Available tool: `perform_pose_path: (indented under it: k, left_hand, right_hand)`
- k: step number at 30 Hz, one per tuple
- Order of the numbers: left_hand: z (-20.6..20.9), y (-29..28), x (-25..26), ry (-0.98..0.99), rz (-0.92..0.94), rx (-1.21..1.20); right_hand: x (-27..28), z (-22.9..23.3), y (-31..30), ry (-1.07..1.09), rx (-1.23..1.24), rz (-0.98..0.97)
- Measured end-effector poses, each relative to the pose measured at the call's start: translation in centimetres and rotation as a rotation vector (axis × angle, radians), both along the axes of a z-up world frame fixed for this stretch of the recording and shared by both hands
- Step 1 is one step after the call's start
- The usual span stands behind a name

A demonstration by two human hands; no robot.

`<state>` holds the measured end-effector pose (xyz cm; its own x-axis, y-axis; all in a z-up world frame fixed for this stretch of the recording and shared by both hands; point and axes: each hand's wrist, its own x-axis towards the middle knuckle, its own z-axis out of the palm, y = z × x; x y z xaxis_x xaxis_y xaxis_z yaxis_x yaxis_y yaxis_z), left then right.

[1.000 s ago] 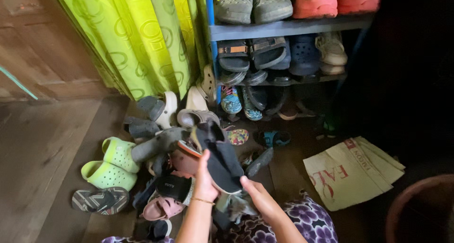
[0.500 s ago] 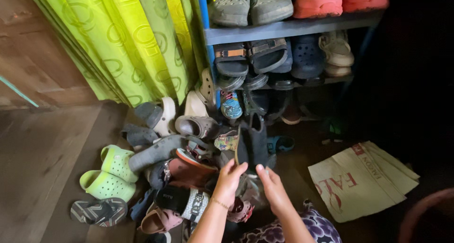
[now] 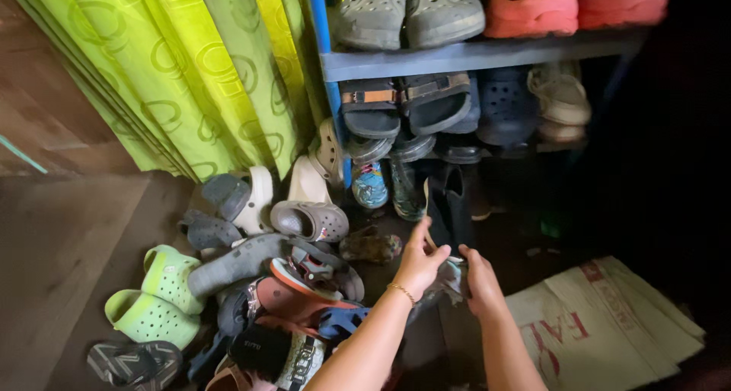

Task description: The person sits on the floor and wipes various shoes with a cloth, including sandals, clogs, and sneakers. They pick up each shoe, wipe it, and place it back on the floor or onto a nearby shoe rack.

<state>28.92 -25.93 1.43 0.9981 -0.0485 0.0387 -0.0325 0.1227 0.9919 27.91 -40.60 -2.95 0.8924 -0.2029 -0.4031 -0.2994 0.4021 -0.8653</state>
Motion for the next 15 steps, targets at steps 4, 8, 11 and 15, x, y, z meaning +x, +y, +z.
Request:
perform_pose_path:
  k: [4,8,11,15]
  left_hand:
    - [-0.3,0.2,1.5,0.005,0.013,0.189]
    - [-0.6,0.7,1.1,-0.033,0.129,0.235]
    - [-1.4,1.7,-1.5,-0.081,0.250,0.219]
    - [-3.0,5.3,-2.6,-0.340,0.393,0.072]
  right_hand:
    - [2.2,-0.6,-0.3,0.063,-0.062,0.026]
    - [2.2,-0.7,0.4,-0.020,-0.198,0.065]
    - [0.5,-1.0,2.1,-0.116,-0.254,0.125]
    - [0.7,-1.2,6.2,-0.147,-0.261,0.252]
